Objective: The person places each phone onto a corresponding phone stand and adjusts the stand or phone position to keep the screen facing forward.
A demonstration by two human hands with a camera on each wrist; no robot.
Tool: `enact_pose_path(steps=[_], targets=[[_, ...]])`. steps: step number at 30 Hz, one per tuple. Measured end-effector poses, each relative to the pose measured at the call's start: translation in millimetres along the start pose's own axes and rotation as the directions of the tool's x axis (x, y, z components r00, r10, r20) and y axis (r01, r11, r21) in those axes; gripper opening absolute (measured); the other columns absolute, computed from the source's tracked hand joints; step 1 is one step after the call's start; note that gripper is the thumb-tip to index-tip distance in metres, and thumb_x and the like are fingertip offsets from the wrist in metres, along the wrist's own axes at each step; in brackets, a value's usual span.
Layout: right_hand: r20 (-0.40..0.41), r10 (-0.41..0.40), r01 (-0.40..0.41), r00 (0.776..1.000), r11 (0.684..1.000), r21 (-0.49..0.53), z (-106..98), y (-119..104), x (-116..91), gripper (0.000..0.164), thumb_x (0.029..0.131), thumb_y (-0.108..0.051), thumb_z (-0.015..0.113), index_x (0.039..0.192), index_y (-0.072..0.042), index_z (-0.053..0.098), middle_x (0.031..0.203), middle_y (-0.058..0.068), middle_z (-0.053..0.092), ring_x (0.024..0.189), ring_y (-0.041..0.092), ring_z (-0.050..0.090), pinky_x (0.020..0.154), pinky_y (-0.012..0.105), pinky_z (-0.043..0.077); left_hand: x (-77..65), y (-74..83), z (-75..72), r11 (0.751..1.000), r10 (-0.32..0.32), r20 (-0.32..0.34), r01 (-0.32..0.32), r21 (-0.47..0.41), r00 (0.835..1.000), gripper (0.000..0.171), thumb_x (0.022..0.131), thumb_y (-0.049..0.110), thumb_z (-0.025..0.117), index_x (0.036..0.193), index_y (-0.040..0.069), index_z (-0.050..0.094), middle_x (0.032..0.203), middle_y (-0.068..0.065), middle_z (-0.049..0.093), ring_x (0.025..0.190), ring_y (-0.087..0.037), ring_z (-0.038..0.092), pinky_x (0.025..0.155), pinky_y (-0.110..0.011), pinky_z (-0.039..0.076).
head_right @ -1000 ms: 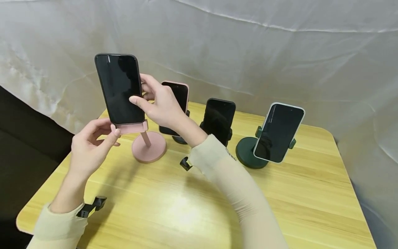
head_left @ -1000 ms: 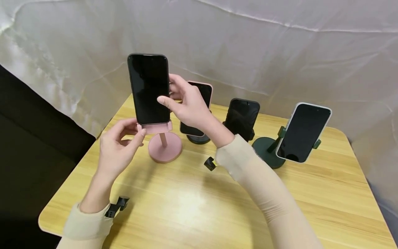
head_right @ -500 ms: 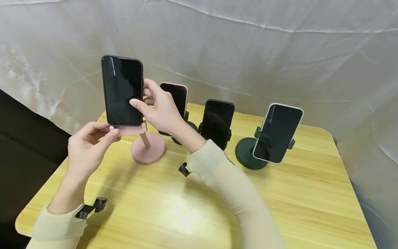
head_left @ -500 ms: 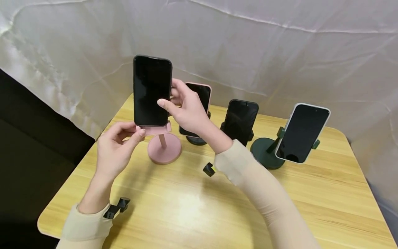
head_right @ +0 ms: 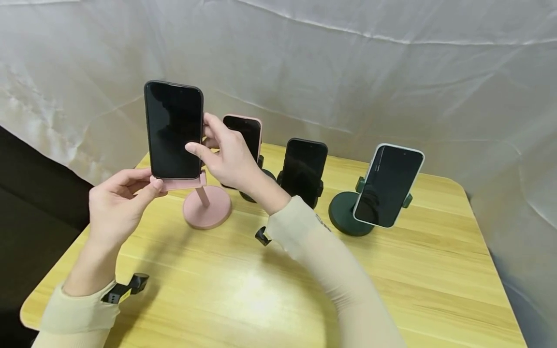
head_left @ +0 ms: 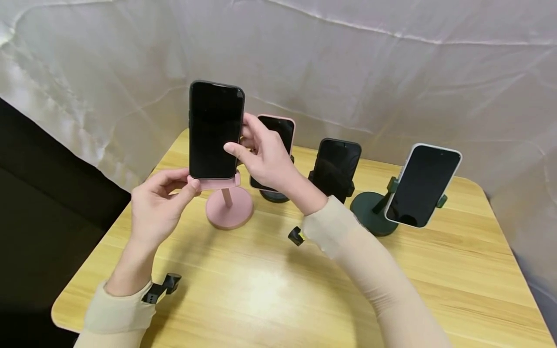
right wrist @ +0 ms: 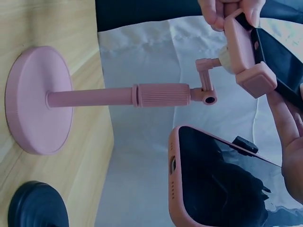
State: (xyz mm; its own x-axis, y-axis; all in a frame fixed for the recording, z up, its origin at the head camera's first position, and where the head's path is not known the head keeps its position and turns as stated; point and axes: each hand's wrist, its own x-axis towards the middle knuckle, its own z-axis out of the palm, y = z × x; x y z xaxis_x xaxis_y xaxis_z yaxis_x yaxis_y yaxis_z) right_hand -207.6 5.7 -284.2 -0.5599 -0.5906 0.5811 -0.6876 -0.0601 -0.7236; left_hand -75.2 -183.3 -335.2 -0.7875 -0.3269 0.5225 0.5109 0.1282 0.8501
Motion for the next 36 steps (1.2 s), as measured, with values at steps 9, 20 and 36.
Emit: enact_pose_path(steps=[9,20,36], targets=[[0.090,0.012,-0.010,0.996,1.000,-0.029,-6.0,-2.0,4.5,0.054,0.098,-0.006,0.072,0.145,0.005,0.048,0.115,0.016,0.076,0.078,0.012,0.074,0.068,0.029,0.061,-0.8,-0.2,0.3,0.994,-0.071,-0.010,0.070,-0.080,0.997,0.022,0.086,-0.024,0.068,0.107,-0.019,0.069,0.092,-0.005,0.073,0.075,-0.012,0.074,0.071,-0.027,0.063],[0.197,0.070,-0.051,0.978,0.994,-0.098,-14.5,-7.9,9.2,0.055,0.100,-0.007,0.070,0.148,0.003,0.046,0.109,0.011,0.076,0.088,0.014,0.075,0.073,0.027,0.062,-3.6,-1.6,4.2,0.969,-0.150,-0.022,0.143,-0.201,0.988,0.021,0.086,-0.022,0.070,0.106,-0.016,0.071,0.090,-0.011,0.073,0.073,-0.018,0.074,0.072,-0.033,0.064],[0.324,0.261,-0.308,0.909,0.946,0.104,-18.0,-13.7,16.8,0.041,0.100,-0.005,0.068,0.137,-0.001,0.050,0.118,0.015,0.073,0.098,0.022,0.076,0.075,0.038,0.064,-2.8,-4.0,3.7,0.970,-0.102,-0.009,0.098,-0.224,0.995,0.020,0.088,-0.024,0.066,0.104,-0.013,0.073,0.092,-0.009,0.074,0.071,-0.017,0.072,0.069,-0.030,0.063]])
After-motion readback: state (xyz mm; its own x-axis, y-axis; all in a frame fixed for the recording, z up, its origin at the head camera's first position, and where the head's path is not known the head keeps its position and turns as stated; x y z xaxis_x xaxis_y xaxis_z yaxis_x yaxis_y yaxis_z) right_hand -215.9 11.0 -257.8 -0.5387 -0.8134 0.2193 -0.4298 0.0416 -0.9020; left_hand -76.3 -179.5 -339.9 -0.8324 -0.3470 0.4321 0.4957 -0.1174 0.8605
